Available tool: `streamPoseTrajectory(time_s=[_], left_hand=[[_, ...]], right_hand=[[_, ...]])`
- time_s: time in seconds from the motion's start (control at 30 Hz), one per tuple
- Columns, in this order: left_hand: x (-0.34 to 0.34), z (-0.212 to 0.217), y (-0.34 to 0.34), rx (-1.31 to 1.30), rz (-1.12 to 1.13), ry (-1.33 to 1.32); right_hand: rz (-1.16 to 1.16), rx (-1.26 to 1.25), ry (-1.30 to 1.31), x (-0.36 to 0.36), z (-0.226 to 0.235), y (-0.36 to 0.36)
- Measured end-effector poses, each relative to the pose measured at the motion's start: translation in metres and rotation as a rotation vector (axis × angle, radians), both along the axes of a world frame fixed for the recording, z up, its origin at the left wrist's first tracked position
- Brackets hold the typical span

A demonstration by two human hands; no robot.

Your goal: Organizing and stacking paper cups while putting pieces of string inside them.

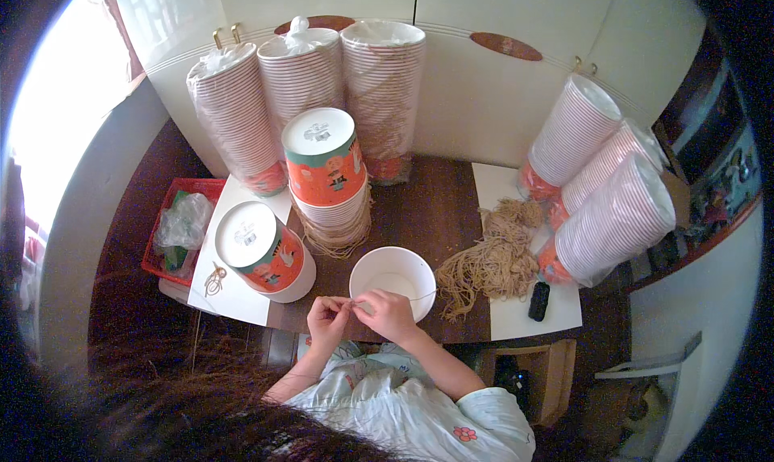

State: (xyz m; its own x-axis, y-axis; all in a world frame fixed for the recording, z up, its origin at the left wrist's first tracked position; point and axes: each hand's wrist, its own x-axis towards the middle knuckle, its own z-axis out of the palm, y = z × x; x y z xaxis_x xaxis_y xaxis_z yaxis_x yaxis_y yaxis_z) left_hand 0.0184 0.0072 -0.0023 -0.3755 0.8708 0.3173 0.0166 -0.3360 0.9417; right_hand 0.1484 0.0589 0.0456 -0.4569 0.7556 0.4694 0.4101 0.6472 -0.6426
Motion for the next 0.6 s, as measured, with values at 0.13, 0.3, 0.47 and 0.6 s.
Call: streamPoseTrajectory(time_s=[0.13,0.3,0.47,0.6], left_hand=[[0.002,0.006,0.001,-0.087,-0.081,-0.301],[-0.002,0.01,0.001,-0.224,-0.144,-0.601],[-0.005,0.013,0.001,-0.339,-0.249,-0.761],[-0.005,0.015,0.001,-0.364,-0.249,-0.757]], right_hand=[[-0.012,0.092,-0.044,0.0,-0.002,-0.001],[-0.02,0.179,-0.075,0.001,-0.001,-0.001],[0.038,0.153,0.017,0.002,-0.006,0.003],[0.084,0.11,0.03,0.004,-0.003,0.003]])
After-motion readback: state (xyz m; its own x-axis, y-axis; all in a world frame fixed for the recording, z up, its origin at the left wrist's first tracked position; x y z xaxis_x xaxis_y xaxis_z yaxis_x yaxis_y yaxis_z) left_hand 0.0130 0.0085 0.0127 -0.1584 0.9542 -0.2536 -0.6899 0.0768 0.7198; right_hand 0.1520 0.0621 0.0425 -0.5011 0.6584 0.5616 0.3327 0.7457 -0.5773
